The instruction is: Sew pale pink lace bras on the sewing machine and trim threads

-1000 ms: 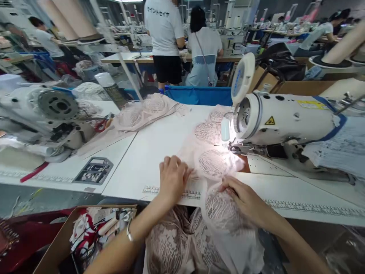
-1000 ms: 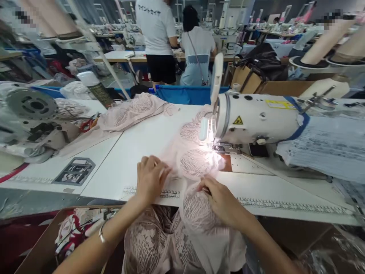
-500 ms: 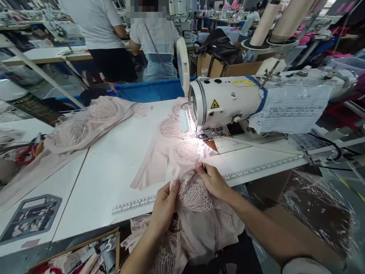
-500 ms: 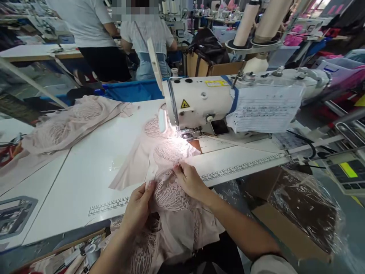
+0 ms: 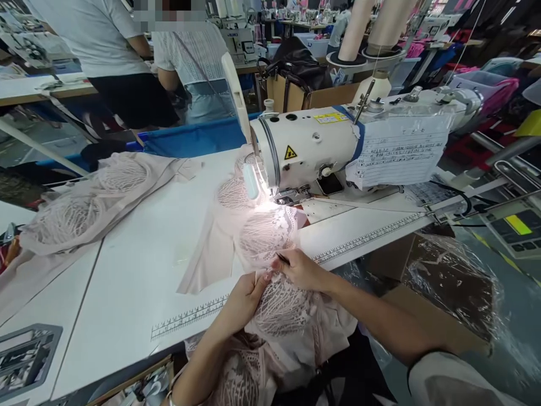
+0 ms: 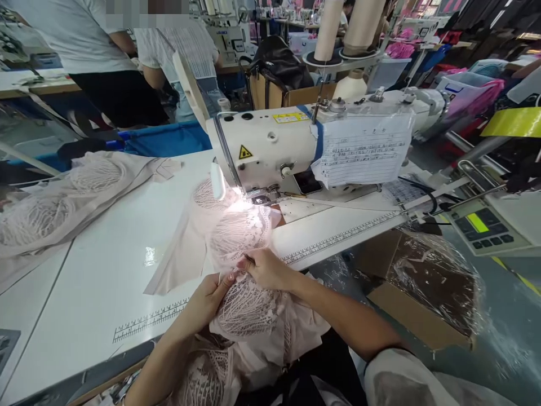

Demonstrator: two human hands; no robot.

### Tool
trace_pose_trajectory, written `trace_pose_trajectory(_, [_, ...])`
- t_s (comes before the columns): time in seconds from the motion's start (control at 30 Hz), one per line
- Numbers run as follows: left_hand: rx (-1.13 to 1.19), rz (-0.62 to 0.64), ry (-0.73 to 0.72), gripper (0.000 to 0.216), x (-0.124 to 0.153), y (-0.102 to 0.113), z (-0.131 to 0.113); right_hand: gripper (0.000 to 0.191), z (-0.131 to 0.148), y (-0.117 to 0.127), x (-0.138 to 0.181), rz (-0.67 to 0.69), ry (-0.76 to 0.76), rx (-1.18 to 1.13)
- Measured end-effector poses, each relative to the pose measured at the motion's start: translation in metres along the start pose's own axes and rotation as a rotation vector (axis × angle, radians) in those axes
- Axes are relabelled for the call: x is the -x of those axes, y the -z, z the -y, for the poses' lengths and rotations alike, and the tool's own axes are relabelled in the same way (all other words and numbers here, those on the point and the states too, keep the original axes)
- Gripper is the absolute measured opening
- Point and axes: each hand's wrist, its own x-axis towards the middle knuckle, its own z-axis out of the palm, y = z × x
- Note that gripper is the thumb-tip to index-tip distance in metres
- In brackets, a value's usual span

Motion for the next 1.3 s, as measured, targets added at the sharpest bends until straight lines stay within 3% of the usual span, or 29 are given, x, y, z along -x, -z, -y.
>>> trace_pose_trajectory(0.17, [-0.096,-0.06,-0.009,0.054,0.002,-0.009,-0.001,0.053,0.004,0.017,-0.008,0.315,0.022,0.02])
trace_pose_trajectory(0.23, [-0.076,-0.149,0.042,0.055,0.007,-0.021,0.001,0.047,0.005,0.017,-0.011,0.353,0.037,0.057])
trace_pose_trajectory(0.33, [0.021,-0.417,0.109,0.055,0.019,-0.045,0.008,0.032,0.003,0.004,-0.011,0.1,0.149,0.221])
trace_pose_trajectory(0.4, [0.167,-0.523,0.128,0.053,0.027,-0.059,0.012,0.024,0.0,-0.008,-0.011,-0.068,0.261,0.342])
trace_pose_trajectory(0.5, [0.43,-0.504,0.159,0.054,0.03,-0.064,0.013,0.023,-0.001,-0.016,-0.011,-0.162,0.323,0.319])
trace_pose_trajectory(0.57, [0.55,-0.454,0.175,0.06,0.024,-0.053,0.008,0.033,0.0,-0.012,-0.01,-0.178,0.283,0.153])
trace_pose_trajectory(0.6, [0.592,-0.444,0.175,0.063,0.019,-0.044,0.004,0.038,0.002,-0.009,-0.009,-0.133,0.258,0.059])
trace_pose_trajectory(0.67, [0.629,-0.491,0.188,0.066,0.009,-0.023,-0.004,0.045,0.005,-0.001,-0.007,0.1,0.205,-0.101])
trace_pose_trajectory(0.73, [0.528,-0.623,0.255,0.06,-0.001,-0.006,-0.01,0.044,0.007,0.002,-0.003,0.349,0.162,-0.136])
trace_pose_trajectory(0.8, [0.329,-0.744,0.309,0.056,-0.008,0.002,-0.015,0.04,0.008,-0.001,0.001,0.41,0.165,-0.049])
trace_pose_trajectory(0.87, [0.2,-0.778,0.27,0.059,-0.011,0.001,-0.016,0.038,0.007,-0.009,0.005,0.31,0.216,0.055])
trace_pose_trajectory(1.0, [0.175,-0.804,0.119,0.062,-0.016,-0.014,-0.016,0.036,-0.001,-0.026,0.009,0.154,0.294,0.156])
trace_pose_trajectory(1.17, [0.194,-0.883,0.214,0.062,-0.024,-0.029,-0.015,0.033,-0.009,-0.031,0.011,0.062,0.284,0.162])
trace_pose_trajectory(1.3, [0.185,-0.852,0.178,0.059,-0.017,-0.022,-0.014,0.031,-0.006,-0.024,0.017,0.051,0.321,0.137])
